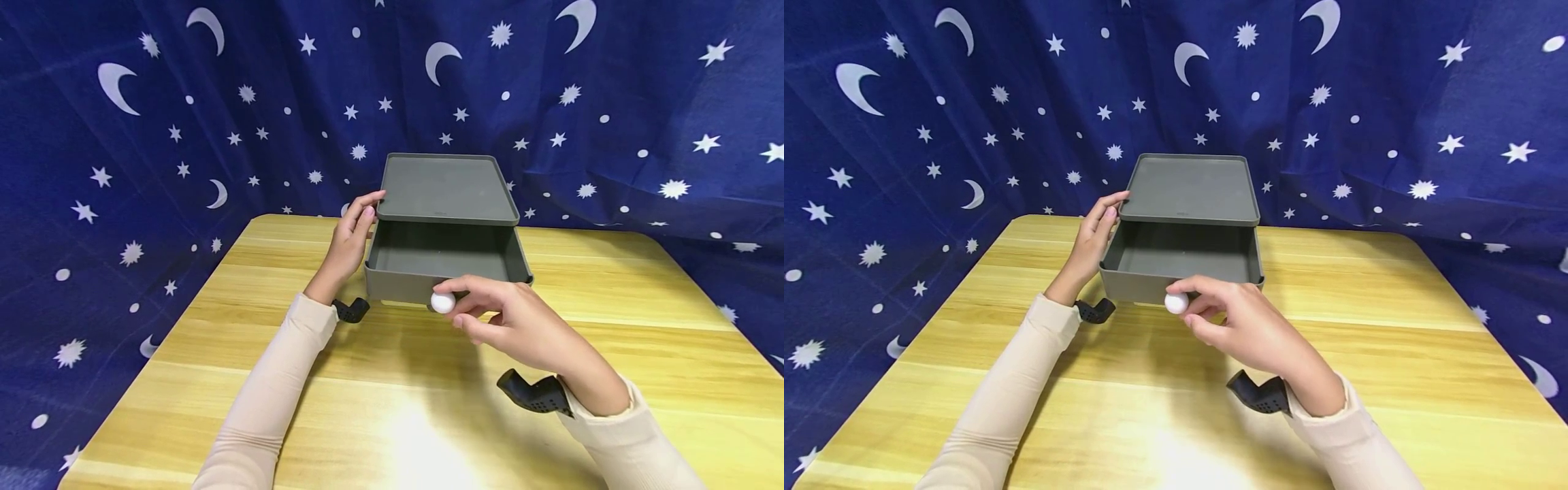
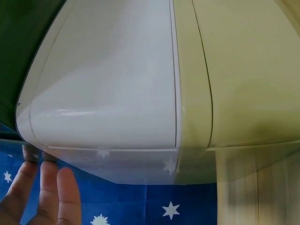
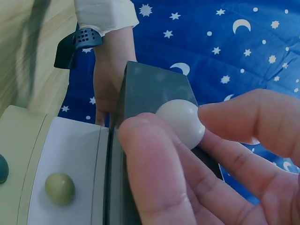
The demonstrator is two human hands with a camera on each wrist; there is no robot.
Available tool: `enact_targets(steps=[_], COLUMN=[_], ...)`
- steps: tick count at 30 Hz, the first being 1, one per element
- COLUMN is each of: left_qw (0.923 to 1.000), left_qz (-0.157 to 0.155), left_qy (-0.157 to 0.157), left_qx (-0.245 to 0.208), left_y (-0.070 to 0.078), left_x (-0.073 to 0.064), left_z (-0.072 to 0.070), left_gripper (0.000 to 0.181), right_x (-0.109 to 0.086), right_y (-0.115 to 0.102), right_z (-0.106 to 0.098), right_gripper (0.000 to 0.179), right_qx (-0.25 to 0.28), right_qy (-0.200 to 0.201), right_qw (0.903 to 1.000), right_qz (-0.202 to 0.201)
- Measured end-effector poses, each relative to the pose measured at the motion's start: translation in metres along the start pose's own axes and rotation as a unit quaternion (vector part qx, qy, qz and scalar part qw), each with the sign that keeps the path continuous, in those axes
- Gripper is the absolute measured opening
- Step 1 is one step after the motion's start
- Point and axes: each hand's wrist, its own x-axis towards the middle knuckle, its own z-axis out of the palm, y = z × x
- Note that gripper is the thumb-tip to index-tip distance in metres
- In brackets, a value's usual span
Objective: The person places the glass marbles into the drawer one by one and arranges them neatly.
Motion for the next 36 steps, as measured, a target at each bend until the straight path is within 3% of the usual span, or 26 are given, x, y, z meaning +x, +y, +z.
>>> enact_targets(steps=[13,36], left_qw=[1.0000,1.0000], left_qz=[-0.004,-0.002], left_qy=[-0.006,-0.001], left_qx=[-0.005,-0.009], left_y=[-0.001,0.000], left_x=[-0.002,0.000], left_z=[0.005,0.003], left_gripper=[0.044,0.043], right_x=[0.005,0.037], right_y=[0.011,0.043], right_z=[-0.002,-0.015], right_gripper=[0.033,0.033], right_qx=[0.060,0.087], right_qy=[0.015,0.044], right_qw=[0.9975,0.9942], right_qz=[0.034,0.046])
